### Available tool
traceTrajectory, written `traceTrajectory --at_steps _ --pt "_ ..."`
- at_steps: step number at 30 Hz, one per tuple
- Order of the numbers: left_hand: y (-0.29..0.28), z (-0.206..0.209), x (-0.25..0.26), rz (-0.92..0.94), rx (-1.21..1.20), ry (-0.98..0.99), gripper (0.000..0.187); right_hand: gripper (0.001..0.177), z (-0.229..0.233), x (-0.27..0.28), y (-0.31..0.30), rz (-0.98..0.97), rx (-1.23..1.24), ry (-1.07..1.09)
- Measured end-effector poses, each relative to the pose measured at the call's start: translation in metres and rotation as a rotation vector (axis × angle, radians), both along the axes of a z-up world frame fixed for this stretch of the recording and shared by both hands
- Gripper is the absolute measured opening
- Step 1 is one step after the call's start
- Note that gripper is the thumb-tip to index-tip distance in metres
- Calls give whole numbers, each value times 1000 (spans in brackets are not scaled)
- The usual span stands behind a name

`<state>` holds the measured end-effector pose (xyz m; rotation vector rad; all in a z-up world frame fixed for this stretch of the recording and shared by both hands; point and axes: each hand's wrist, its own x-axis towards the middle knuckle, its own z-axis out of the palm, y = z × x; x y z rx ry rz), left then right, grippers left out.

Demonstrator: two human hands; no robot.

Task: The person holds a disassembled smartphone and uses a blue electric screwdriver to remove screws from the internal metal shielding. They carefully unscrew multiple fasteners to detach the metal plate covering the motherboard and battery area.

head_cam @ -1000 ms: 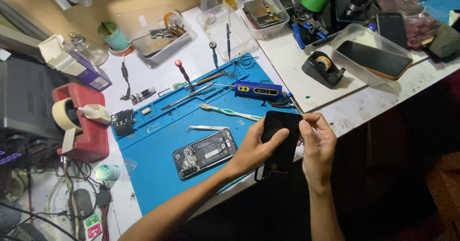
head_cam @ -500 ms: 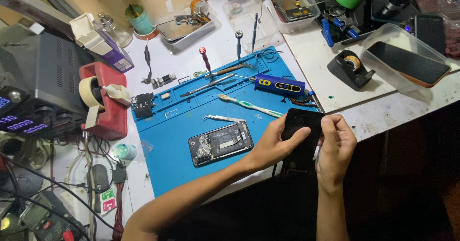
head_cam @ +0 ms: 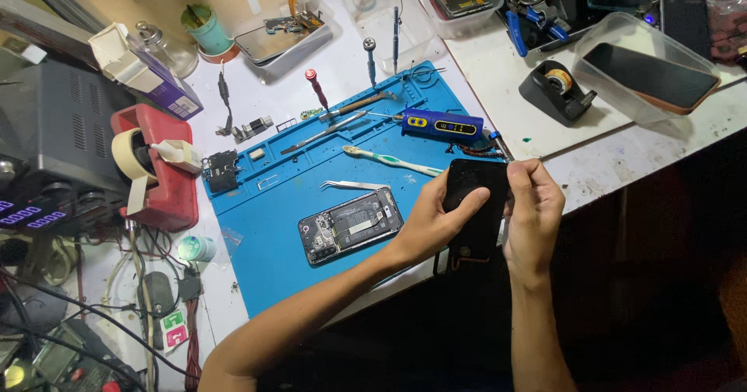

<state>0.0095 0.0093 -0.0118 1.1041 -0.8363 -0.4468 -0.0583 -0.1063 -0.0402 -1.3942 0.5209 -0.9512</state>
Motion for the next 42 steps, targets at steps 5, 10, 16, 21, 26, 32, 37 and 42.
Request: traceTrajectory --at_steps 5,10,16,21,26,32,37,42 --pt "0 -1 -5 3 8 43 6 19 -2 -1 -4 34 -4 -6" --pt "0 2 -5 25 27 77 5 18 5 -1 0 58 -26 8" --pt "-2 -12 3 47 55 100 5 16 -2 3 -1 74 -37 26" --pt "-1 -6 7 94 58 91 11 10 9 10 -2 158 -19 -3" --pt "2 -6 24 181 26 64 12 15 -5 43 -23 323 -48 -13" --pt "17 1 50 364 -38 62 14 14 12 93 -21 519 -137 -14" --pt "46 -15 71 524 -47 41 13 16 19 131 3 732 -180 25" --pt "79 -12 81 607 -13 21 12 19 20 162 34 870 -189 78"
